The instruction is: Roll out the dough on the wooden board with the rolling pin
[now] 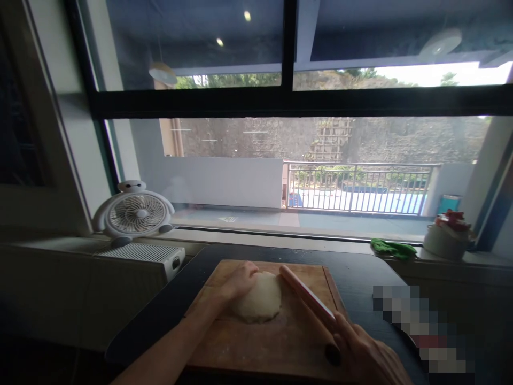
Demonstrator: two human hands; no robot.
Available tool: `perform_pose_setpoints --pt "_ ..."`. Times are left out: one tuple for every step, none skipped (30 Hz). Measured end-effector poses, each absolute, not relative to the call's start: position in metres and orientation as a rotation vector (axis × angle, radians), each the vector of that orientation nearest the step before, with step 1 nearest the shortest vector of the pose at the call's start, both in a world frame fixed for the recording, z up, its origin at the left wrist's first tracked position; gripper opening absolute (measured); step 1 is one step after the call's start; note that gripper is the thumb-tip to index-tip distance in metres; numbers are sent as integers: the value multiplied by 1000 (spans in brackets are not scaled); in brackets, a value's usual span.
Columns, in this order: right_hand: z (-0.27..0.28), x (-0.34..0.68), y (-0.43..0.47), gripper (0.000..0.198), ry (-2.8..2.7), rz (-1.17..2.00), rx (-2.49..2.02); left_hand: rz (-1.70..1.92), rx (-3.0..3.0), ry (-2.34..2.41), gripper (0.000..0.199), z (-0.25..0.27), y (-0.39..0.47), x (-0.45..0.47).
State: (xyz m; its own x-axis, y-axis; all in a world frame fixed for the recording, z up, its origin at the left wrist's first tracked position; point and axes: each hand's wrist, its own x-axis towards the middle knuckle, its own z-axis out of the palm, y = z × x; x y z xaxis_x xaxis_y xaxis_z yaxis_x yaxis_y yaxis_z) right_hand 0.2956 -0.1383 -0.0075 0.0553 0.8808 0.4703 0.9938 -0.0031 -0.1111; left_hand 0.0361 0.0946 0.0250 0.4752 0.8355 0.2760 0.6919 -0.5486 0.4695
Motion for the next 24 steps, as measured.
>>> perform_pose_setpoints --pt "-7 297 -136 34 -1898 -308 -1926 690 2446 1300 28 24 94 36" --pt "-6 298 -133 35 -1928 -237 -1911 683 2450 1301 29 24 94 35" --pt "-3 299 -128 35 -1952 -185 -1895 680 2451 1299 29 23 94 33" --pt "0 299 -122 34 -1965 -163 -1881 684 2453 1300 29 22 93 31" --pt "5 300 -115 34 -1976 -149 -1866 688 2455 1302 30 21 93 28" --pt "10 301 -108 33 -1986 -134 -1848 698 2457 1307 30 20 92 24" --pt "16 301 -102 32 -1996 -112 -1826 718 2463 1312 30 18 90 20" --pt "23 303 -96 31 -2014 -77 -1797 740 2473 1313 31 17 88 15" --pt "30 304 -92 30 -2038 -34 -1758 764 2489 1311 31 16 85 10" --pt "36 306 -88 30 -2069 14 -1710 786 2508 1309 31 15 82 4" --pt "42 308 -85 30 -2100 58 -1664 804 2528 1309 31 14 78 -1" --pt "47 310 -83 31 -2120 87 -1632 818 2544 1313 31 14 73 -6" --pt "51 312 -82 32 -2128 103 -1613 828 2553 1326 31 14 69 -10" --pt "53 315 -80 32 -2125 107 -1606 838 2554 1345 32 14 65 -13" --pt "55 317 -79 33 -2121 109 -1604 853 2552 1364 32 14 61 -15" --pt "55 320 -78 32 -2121 118 -1601 866 2553 1377 32 15 58 -16" --pt "55 323 -76 32 -2127 137 -1596 881 2555 1386 32 15 56 -16" --pt "55 325 -74 32 -2136 160 -1592 896 2560 1391 32 15 54 -16" --pt "55 327 -72 33 -2145 181 -1593 911 2566 1393 32 14 54 -16" --pt "56 329 -70 33 -2152 192 -1600 925 2573 1395 32 13 54 -15" --pt "57 331 -67 34 -2152 195 -1608 939 2578 1397 32 11 54 -15" --pt "59 333 -65 35 -2152 194 -1611 952 2583 1397 32 9 55 -15" --pt "61 334 -63 36 -2159 199 -1608 965 2589 1394 33 7 56 -15" --pt "62 335 -61 36 -2169 209 -1600 976 2597 1388 33 5 57 -15"
